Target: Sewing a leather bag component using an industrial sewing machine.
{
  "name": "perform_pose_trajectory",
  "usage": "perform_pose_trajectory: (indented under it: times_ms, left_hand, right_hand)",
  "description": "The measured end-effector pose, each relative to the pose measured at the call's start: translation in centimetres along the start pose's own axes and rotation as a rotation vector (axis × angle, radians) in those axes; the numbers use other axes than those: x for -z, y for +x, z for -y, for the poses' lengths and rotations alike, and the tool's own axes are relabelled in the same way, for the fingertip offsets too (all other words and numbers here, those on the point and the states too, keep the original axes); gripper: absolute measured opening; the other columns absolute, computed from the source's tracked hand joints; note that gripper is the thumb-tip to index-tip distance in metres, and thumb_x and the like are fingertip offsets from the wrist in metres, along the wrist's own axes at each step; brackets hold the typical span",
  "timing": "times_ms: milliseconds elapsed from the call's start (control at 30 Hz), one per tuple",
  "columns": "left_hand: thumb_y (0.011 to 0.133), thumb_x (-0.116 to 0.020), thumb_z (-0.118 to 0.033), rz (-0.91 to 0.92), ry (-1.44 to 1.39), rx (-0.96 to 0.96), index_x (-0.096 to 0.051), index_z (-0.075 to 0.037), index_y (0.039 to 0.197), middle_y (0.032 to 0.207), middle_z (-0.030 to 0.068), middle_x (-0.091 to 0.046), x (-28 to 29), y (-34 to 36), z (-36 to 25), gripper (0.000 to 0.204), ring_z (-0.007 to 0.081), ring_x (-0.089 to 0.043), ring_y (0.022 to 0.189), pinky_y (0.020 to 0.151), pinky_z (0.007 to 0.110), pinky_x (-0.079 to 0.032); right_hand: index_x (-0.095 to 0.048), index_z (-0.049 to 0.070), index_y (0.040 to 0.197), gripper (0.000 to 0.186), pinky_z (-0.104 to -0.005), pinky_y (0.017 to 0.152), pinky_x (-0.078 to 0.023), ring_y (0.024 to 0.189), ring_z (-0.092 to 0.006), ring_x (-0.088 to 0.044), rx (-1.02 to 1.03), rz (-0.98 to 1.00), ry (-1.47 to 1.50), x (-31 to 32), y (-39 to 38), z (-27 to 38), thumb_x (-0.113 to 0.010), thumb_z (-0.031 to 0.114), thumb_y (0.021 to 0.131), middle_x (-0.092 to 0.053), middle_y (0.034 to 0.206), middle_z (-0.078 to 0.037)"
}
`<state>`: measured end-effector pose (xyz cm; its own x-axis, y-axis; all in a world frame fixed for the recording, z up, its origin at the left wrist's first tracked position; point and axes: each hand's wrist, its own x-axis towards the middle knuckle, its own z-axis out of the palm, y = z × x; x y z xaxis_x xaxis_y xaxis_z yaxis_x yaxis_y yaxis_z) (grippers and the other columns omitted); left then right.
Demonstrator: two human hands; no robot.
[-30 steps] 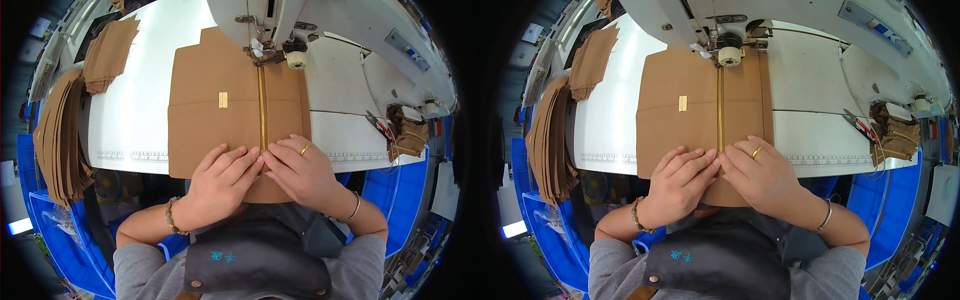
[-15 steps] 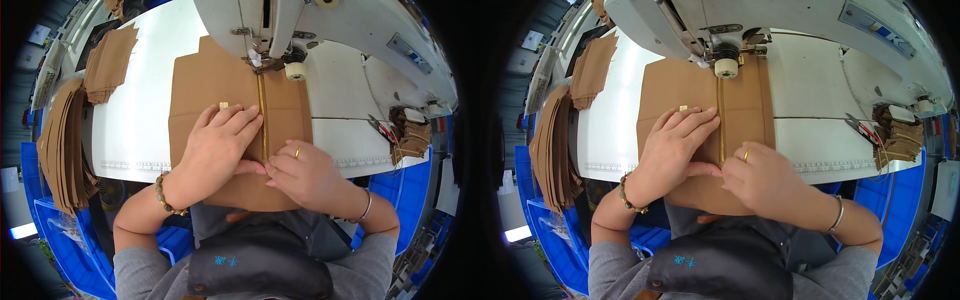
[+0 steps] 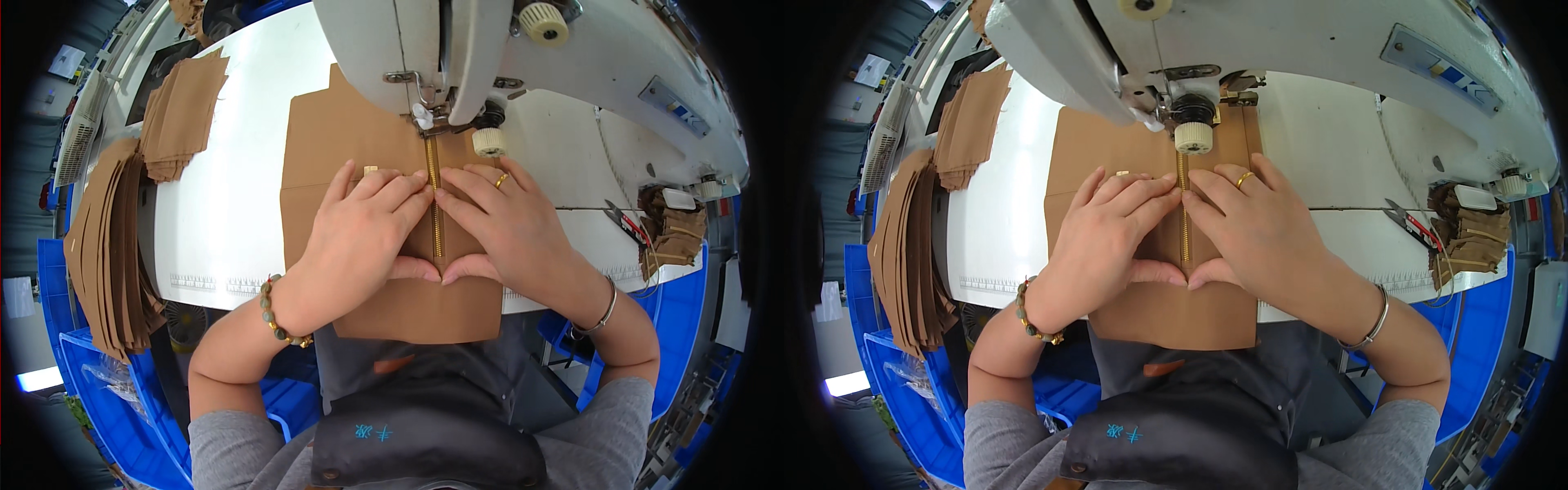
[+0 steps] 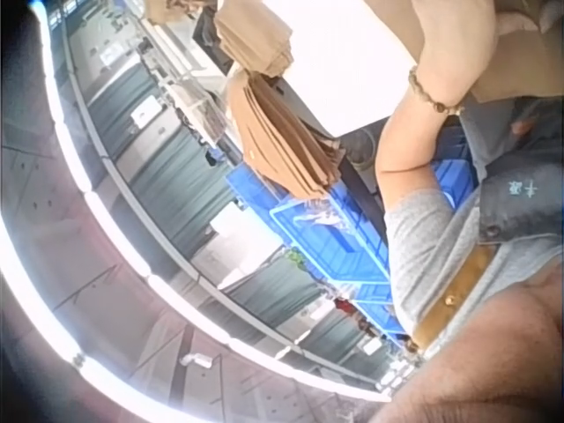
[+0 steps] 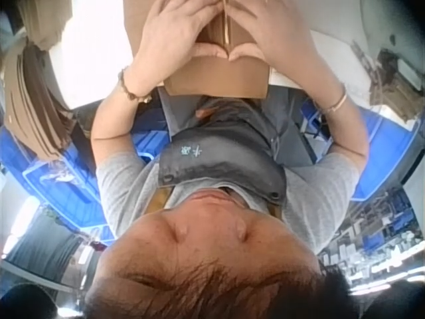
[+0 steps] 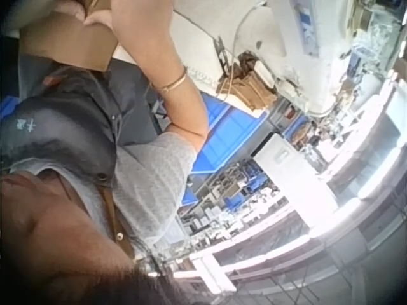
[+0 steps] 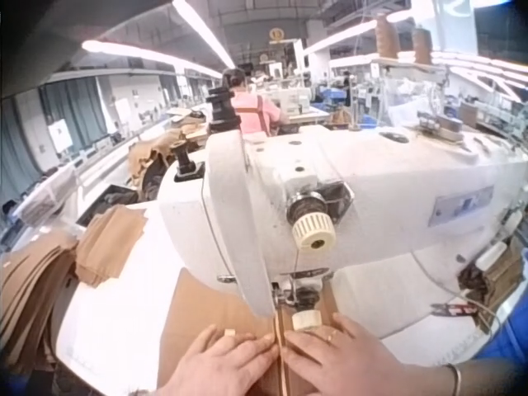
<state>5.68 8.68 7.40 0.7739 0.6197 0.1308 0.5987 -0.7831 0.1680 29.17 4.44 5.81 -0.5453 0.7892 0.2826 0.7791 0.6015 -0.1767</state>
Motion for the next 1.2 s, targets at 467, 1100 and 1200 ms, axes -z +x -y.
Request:
perform_pose_trajectory:
  times_ms: [467, 1100, 1200]
  left_hand:
    - [0.073, -0.079, -0.055, -0.036, -0.002, 0.024, -0.067, -0.004, 0.136, 0.136, 0.0077, -0.063, -0.3, 2.7, 2.3, 0.082, 0.0315, -0.057, 0.129, 0.116, 0.054, -0.039]
    - [0.080, -0.085, -0.036, -0.172, -0.140, 0.064, -0.074, -0.004, 0.125, 0.130, 0.0096, -0.071, -2.2, -0.8, -0.2, 0.056, 0.0314, -0.063, 0.132, 0.111, 0.052, -0.049]
    - [0.080, -0.084, -0.036, -0.163, -0.148, 0.038, -0.075, -0.006, 0.125, 0.132, 0.0086, -0.070, -2.0, -0.8, -0.2, 0.054, 0.0304, -0.063, 0.132, 0.112, 0.054, -0.048]
  right_hand:
    - [-0.070, 0.009, 0.127, 0.074, -0.0497, 0.115, -0.040, 0.126, -0.0293, -0.059, -0.043, -0.068, -0.018, -0.9, 2.1, -2.2, -0.085, 0.051, 0.068, -0.064, 0.128, -0.008]
    - [-0.078, 0.012, 0.112, 0.048, -0.0557, 0.115, -0.042, 0.114, -0.0234, -0.066, 0.040, -0.078, 0.042, -0.2, 0.4, -0.9, -0.084, 0.041, 0.075, -0.067, 0.121, -0.007]
    - [-0.078, 0.010, 0.112, 0.048, -0.0564, 0.116, -0.040, 0.111, -0.0231, -0.066, 0.045, -0.081, 0.025, -0.1, 0.4, -0.7, -0.084, 0.040, 0.075, -0.067, 0.121, -0.008]
